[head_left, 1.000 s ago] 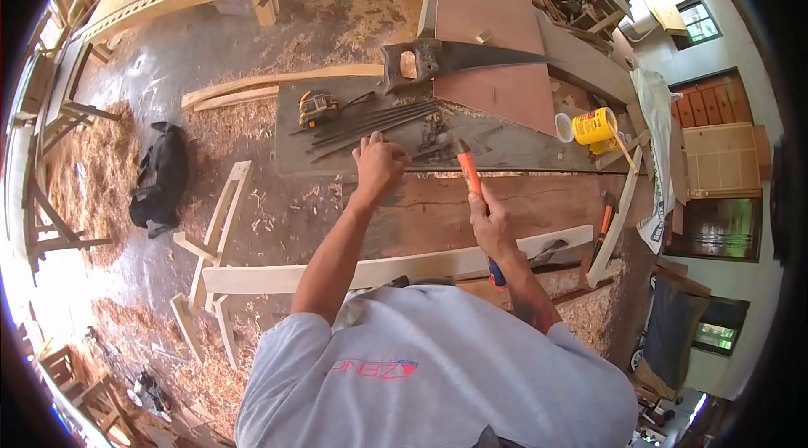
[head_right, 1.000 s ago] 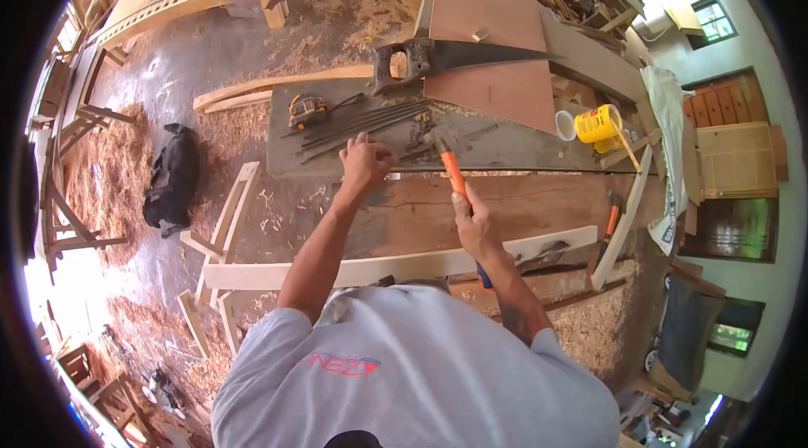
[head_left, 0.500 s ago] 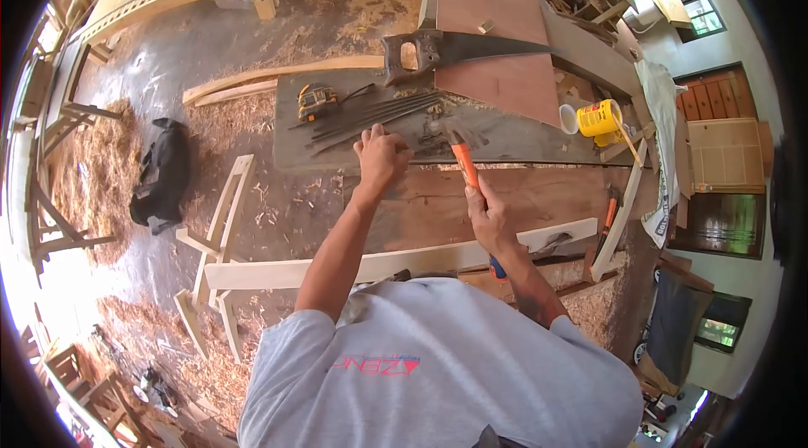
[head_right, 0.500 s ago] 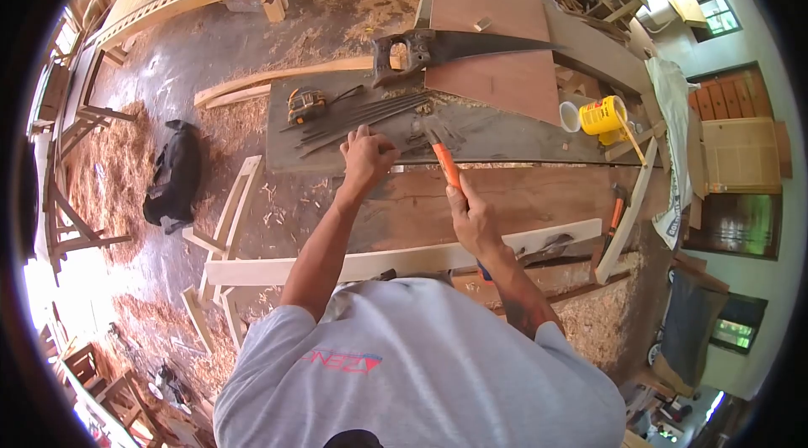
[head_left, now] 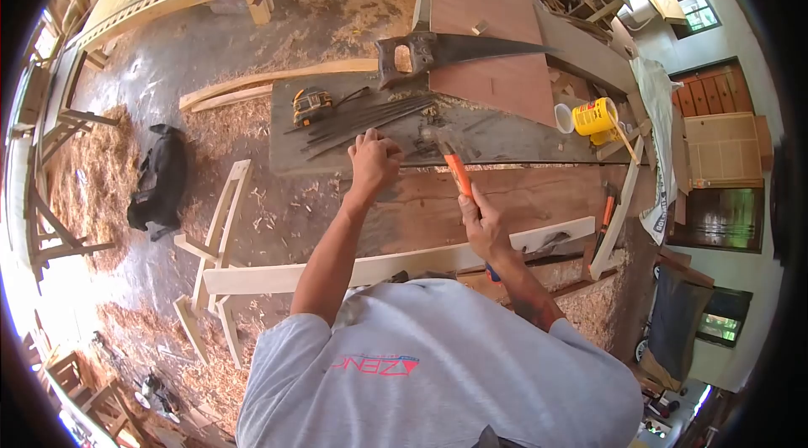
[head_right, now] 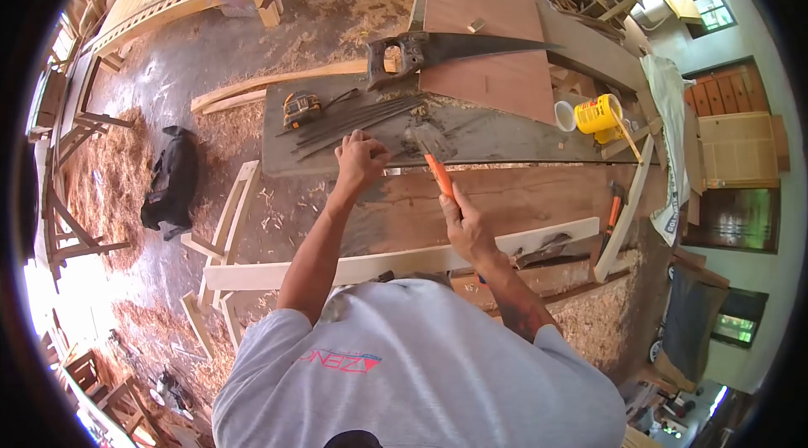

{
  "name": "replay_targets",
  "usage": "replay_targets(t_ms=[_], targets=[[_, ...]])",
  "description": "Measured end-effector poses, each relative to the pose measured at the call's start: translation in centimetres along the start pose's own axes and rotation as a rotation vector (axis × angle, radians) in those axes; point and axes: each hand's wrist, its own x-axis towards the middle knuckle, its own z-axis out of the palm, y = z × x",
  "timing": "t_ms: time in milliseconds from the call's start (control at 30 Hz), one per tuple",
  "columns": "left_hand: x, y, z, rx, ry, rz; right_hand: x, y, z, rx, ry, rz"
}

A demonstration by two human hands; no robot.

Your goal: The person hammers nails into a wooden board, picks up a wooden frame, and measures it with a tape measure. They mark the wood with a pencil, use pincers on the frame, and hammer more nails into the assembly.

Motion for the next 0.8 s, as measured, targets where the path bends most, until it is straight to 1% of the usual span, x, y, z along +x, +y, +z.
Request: replay_targets(t_ms=[33,67,100,133,200,233,300,333,400,433,500,533,600,633,700,733,800], targets=[[0.1,0.0,0.0,0.014,-0.011,-0.009,0.4,1.1,0.6,0.001,-0.001,-0.003],[0.0,0.0,0.0,0.027,-0.024,-0.019,0.7,2.2,1.3,-0.062,0.025,-0.126],[-0.1,0.2,0.0,0.027,-0.026,-0.02,0.9,1.7,1.4,-0.125,0.05,-0.247],[-0.2,0.4,0.0,0.02,-0.022,-0.02,0.8,1.1,1.1,-0.123,0.05,-0.246],[-0.2,0.4,-0.3,0.014,-0.015,-0.03,0.6,-0.4,0.1,-0.007,-0.141,0.199],[-0.4,0.4,-0.3,0.014,-0.009,-0.017,0.2,-0.4,0.3,-0.008,-0.147,0.207],[-0.4,0.7,-0.3,0.012,0.002,0.001,-0.2,-0.4,0.7,0.059,-0.012,-0.024],[-0.4,0.8,-0.3,0.017,0.011,0.0,0.0,-0.1,0.8,0.06,-0.008,-0.024],[-0.4,1.0,-0.3,0.02,0.02,0.012,0.4,0.2,0.9,-0.061,-0.03,-0.091],[-0.3,0.9,-0.3,0.034,0.005,0.009,0.7,-0.1,0.6,-0.064,-0.022,-0.097],[-0.5,0.6,-0.3,0.042,-0.01,-0.011,0.3,-0.6,0.0,-0.016,-0.095,0.175],[-0.6,0.6,-0.2,0.024,0.007,-0.001,0.0,-0.6,0.0,-0.022,-0.102,0.182],[-0.5,0.7,-0.1,0.006,0.03,0.014,-0.2,-0.8,0.5,0.061,0.021,0.026],[-0.5,0.8,-0.1,0.005,0.033,0.006,-0.1,-0.9,0.5,0.063,0.025,0.026],[-0.4,1.0,-0.1,0.004,0.039,0.013,0.4,-1.0,0.4,0.008,-0.089,-0.004],[-0.5,0.9,-0.2,0.028,0.006,0.0,0.2,-1.1,0.5,0.01,-0.08,-0.01],[0.2,0.8,-0.4,0.046,-0.003,-0.027,0.3,-1.2,0.2,-0.022,-0.073,0.061]])
